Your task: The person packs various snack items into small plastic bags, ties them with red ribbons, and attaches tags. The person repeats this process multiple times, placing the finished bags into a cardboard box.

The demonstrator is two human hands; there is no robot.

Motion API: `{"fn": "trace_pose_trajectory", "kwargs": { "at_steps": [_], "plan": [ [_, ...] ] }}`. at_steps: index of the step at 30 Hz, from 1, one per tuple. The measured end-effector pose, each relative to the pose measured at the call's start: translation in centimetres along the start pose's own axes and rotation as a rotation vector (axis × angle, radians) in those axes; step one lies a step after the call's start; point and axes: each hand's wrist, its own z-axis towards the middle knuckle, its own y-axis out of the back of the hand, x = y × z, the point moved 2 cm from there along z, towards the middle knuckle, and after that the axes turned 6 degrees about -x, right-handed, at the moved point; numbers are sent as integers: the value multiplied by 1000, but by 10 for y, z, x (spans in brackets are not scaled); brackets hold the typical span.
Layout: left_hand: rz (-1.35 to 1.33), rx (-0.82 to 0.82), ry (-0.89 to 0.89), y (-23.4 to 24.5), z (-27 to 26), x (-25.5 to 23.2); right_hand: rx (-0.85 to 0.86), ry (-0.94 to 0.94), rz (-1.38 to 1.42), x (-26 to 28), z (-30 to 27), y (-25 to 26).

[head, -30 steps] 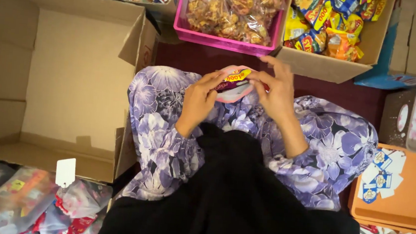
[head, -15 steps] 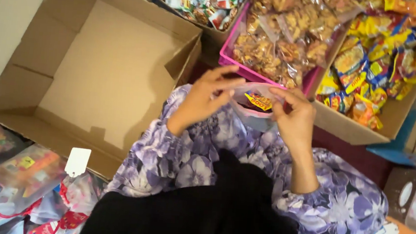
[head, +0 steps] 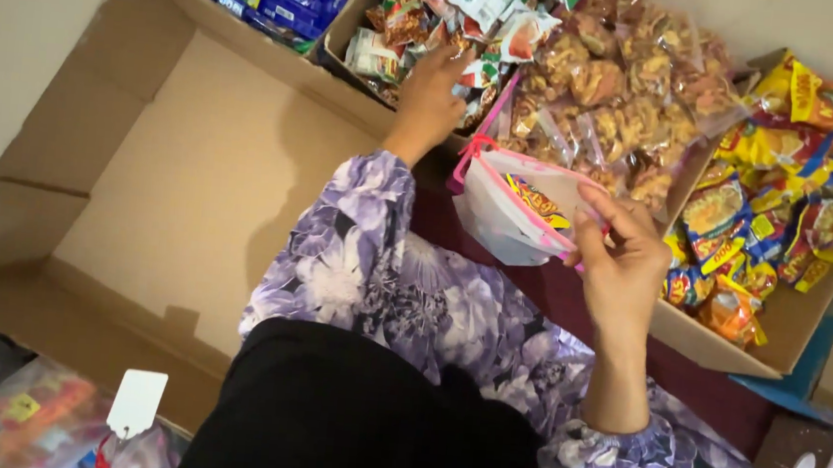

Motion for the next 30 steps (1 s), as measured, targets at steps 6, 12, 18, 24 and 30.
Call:
{"fn": "trace_pose_trajectory", "kwargs": {
  "at_steps": [6, 12, 18, 24, 30],
  "plan": [
    [-180, -105, 20, -22, 21, 18, -14, 51, -42, 4, 20, -18],
    [-159, -126, 46, 4, 12, -2, -36, -29, -11, -10, 9, -3],
    [-307, -296, -17, 98, -44, -71, -42, -31, -22, -20, -29, 26],
    [-1142, 27, 179, 92, -161, -157, -90, 76, 51, -93, -84, 56],
    [-817, 184, -5, 8, -251, -188, -95, 137, 24, -131, -134, 97]
  ]
}}
